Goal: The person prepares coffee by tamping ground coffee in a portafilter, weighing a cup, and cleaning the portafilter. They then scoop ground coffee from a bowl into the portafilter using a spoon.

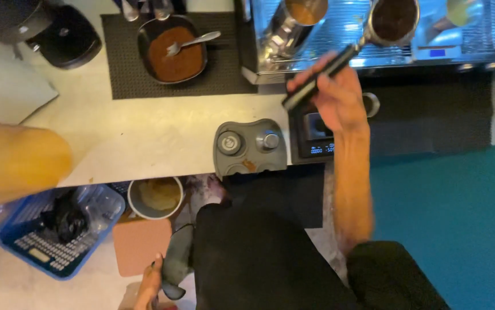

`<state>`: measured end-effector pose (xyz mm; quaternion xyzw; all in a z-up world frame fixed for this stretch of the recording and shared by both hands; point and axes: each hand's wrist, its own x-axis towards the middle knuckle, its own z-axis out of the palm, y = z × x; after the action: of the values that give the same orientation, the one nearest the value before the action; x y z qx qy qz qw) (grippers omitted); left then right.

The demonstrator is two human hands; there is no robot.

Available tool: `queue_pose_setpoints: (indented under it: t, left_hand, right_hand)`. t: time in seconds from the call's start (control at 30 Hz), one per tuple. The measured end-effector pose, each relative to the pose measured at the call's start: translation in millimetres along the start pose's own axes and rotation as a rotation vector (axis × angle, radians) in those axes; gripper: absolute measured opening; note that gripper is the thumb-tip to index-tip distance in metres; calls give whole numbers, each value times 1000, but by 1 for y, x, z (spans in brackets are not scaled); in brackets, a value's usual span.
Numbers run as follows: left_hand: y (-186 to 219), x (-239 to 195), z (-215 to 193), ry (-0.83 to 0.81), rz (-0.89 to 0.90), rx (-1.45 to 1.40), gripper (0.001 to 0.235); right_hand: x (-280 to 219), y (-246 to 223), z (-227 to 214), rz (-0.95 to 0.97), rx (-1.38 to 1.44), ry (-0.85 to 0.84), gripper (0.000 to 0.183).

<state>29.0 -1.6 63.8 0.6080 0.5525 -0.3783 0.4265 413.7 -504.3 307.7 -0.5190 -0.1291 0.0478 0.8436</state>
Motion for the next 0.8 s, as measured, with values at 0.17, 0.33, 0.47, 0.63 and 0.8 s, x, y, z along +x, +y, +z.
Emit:
queue_pose_setpoints:
  t: [0.17, 0.33, 0.47, 0.63, 0.8]
  left_hand:
    - [40, -75, -32, 152, 332, -96, 74]
    - [73, -112, -23, 23, 490, -960, 79]
    - [67, -122, -25, -85, 663, -1153, 68]
    - [56, -127, -41, 169, 331, -633, 92]
    - [58, -114, -16, 27, 223, -621, 107]
  right_hand:
    - [-88, 85, 102, 444, 556, -299, 5]
    - [-156, 226, 139, 776, 248, -289, 7]
    - [-134, 197, 219, 555, -880, -455, 4]
    - [-154, 269, 194, 255, -1367, -572, 15]
    - [-168, 278, 202, 264, -1492, -492, 20]
